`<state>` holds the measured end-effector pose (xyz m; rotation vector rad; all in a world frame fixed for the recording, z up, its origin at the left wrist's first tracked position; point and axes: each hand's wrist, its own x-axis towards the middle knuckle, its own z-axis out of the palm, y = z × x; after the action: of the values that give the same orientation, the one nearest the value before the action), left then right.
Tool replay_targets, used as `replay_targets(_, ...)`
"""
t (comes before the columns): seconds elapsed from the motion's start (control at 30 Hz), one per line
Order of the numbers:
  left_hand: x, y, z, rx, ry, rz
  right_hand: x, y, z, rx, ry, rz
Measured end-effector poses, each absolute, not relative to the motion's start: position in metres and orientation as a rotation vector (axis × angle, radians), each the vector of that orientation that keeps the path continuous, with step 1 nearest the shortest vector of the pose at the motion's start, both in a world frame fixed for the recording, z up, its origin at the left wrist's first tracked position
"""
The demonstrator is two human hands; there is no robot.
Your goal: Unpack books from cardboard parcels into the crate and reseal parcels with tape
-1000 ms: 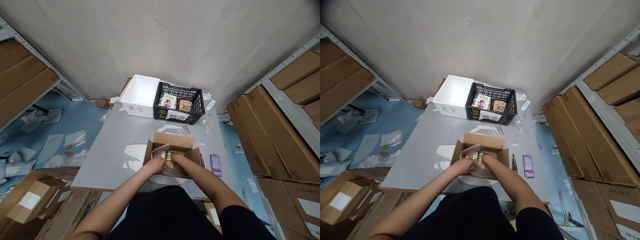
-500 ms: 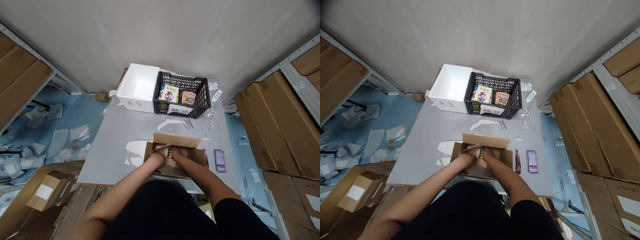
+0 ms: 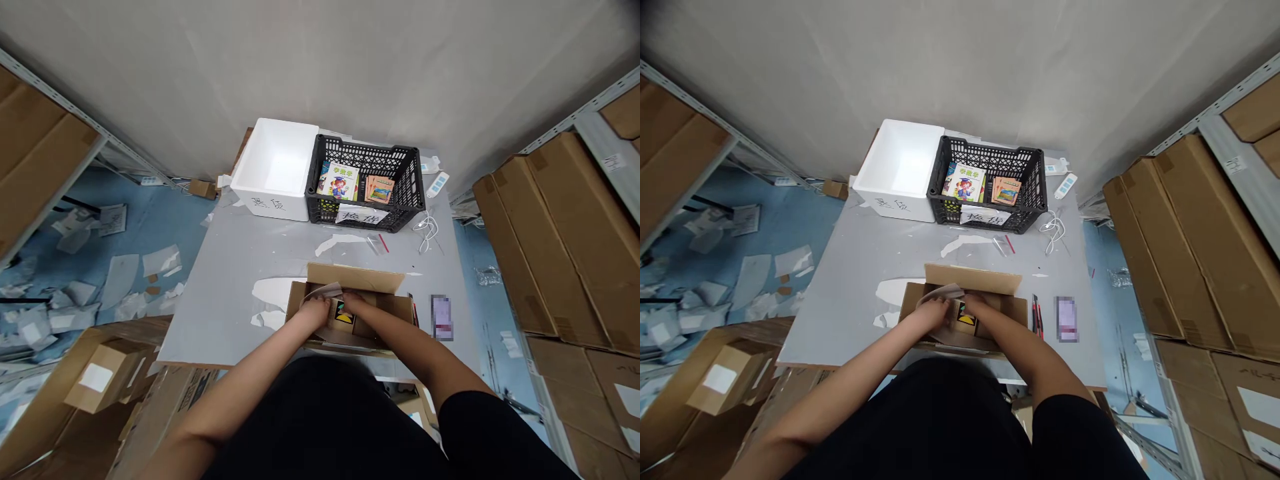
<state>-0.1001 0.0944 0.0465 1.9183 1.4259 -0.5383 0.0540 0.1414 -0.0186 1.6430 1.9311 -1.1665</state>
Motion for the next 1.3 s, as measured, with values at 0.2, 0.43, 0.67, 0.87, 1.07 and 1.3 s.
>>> replay_targets(0.2, -0.104, 0.096, 0.055, 1.959, 1.448, -0.438, 0.064, 0.134, 0.027, 1.446, 2.045, -0.921)
replay_targets(0.43, -0.100, 0.095, 0.065, 1.977, 1.472, -0.408, 0.093, 0.124, 0.100, 1.391, 2.225, -0.713)
replay_targets(0.67, -0.089, 0.099, 0.121, 2.204, 1.256, 0.106, 0.119, 0.112, 0.175, 1.292, 2.443, -0.471)
replay_targets(0.87, -0.074, 0.096, 0.168, 2.253, 1.179, 0.213, 0.125, 0.108, 0.233, 1.202, 2.649, -0.391)
replay_targets(1.07, -0.074, 0.093, 0.170, 1.918, 1.217, 0.366, 0.123, 0.121, 0.265, 1.178, 2.922, -0.589)
replay_targets(1.3, -0.080, 0.080, 0.173, 1.490, 1.215, 0.828, 0.145, 0.132, 0.260, 1.679, 2.987, -1.100)
